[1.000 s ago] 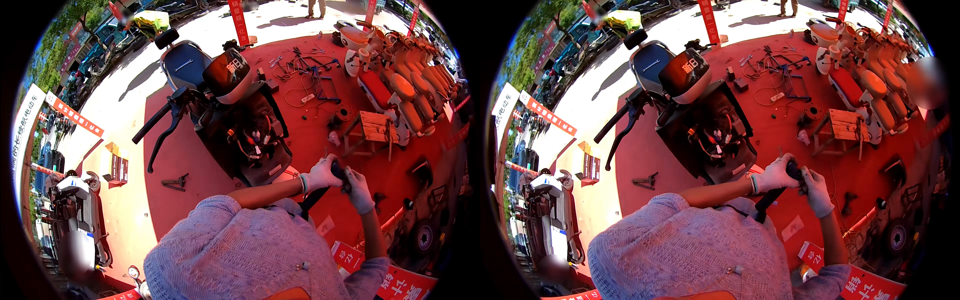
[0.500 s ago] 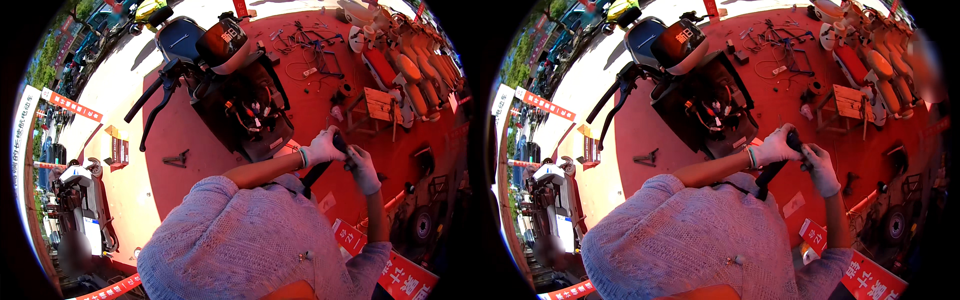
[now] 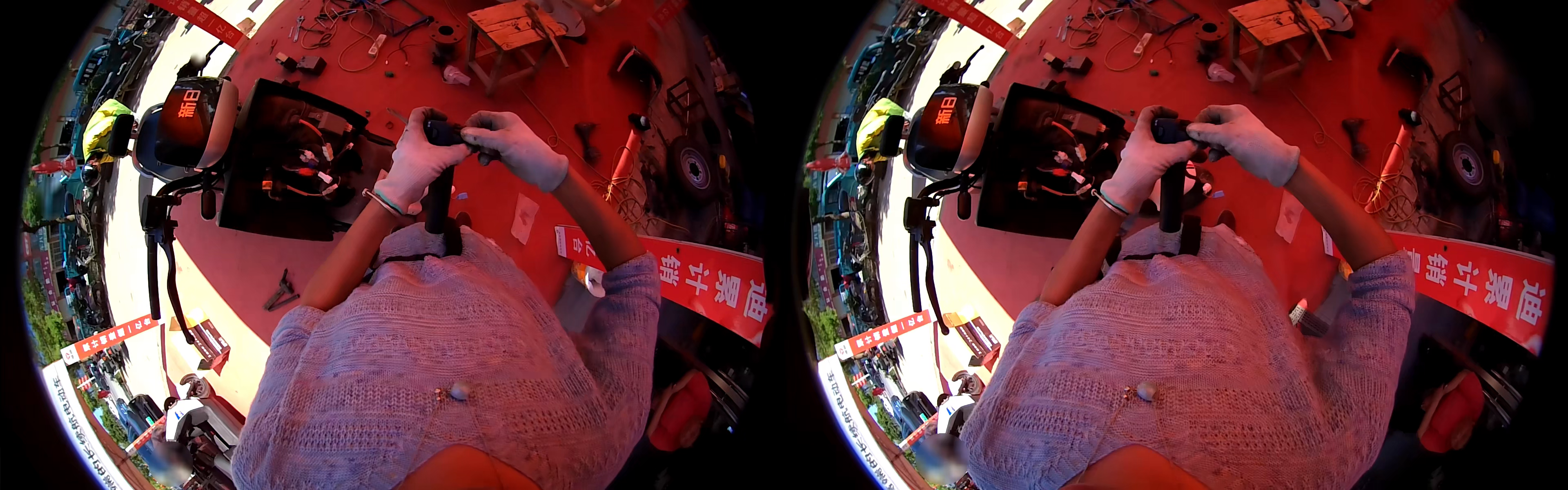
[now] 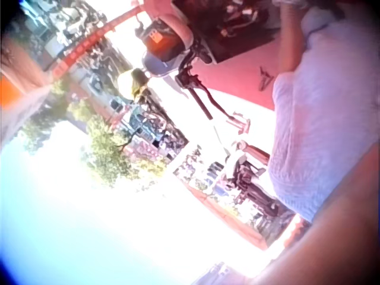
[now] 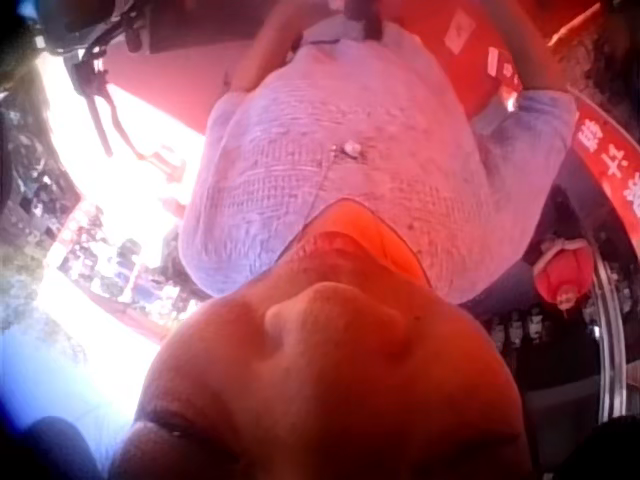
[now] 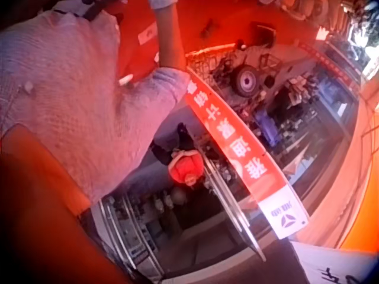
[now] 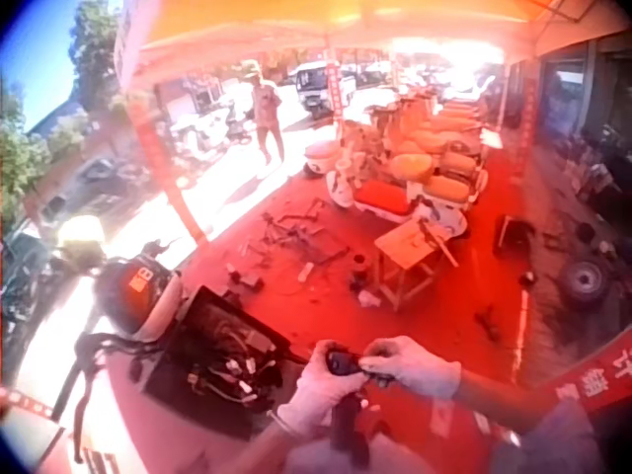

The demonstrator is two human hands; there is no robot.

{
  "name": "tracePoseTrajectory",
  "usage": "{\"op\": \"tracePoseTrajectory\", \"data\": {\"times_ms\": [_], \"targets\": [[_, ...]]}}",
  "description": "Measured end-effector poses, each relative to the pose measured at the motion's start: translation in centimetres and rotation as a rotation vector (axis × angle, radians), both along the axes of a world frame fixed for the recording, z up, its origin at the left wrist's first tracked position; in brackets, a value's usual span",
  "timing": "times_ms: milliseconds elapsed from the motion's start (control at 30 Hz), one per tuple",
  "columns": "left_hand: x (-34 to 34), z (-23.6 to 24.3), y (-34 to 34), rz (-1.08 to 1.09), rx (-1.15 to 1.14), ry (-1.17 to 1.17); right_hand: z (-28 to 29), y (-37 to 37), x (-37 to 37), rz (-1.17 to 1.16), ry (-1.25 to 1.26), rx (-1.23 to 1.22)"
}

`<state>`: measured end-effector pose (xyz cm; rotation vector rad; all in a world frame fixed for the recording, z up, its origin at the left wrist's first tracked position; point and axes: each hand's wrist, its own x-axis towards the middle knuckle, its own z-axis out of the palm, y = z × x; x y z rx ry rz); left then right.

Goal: The person uses a screwdriver to tighten screws on the handlebar assembly of a scooter. They manipulate the handlebar grip and brake lever while working on the vehicle's controls.

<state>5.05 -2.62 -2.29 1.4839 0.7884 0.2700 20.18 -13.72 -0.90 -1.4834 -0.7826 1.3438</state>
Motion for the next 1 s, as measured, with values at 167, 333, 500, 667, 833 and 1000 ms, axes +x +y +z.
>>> {"op": "tracePoseTrajectory", "data": {"times_ms": [167, 333, 500, 667, 833, 1000], "targets": [[0.1, -0.5, -0.5, -0.036, 0.1, 0.021, 0.6, 0.1, 0.0, -0.028, 0.034, -0.071], [-0.2, 0.1, -0.5, -0.039, -0.12, -0.057, 0.3, -0.1, -0.2, -0.024, -0.102, 0.071], [-0.1, 1.0, -0.9, -0.017, -0.081, -0.044, 0.5, -0.1, -0.1, 0.036, -0.064, -0.088], [0.0, 0.8, -0.7, -0.012, -0.114, -0.059, -0.3, -0.6, -0.5, 0.006, -0.166, 0.038], [0.0, 0.2, -0.8, -0.028, -0.075, -0.047, 0.4, -0.2, -0.1, 0.044, -0.102, -0.078], [0.2, 0.7, -1.0, -0.041, -0.043, 0.02, 0.5, -0.5, -0.7, -0.021, -0.123, -0.025]]}}
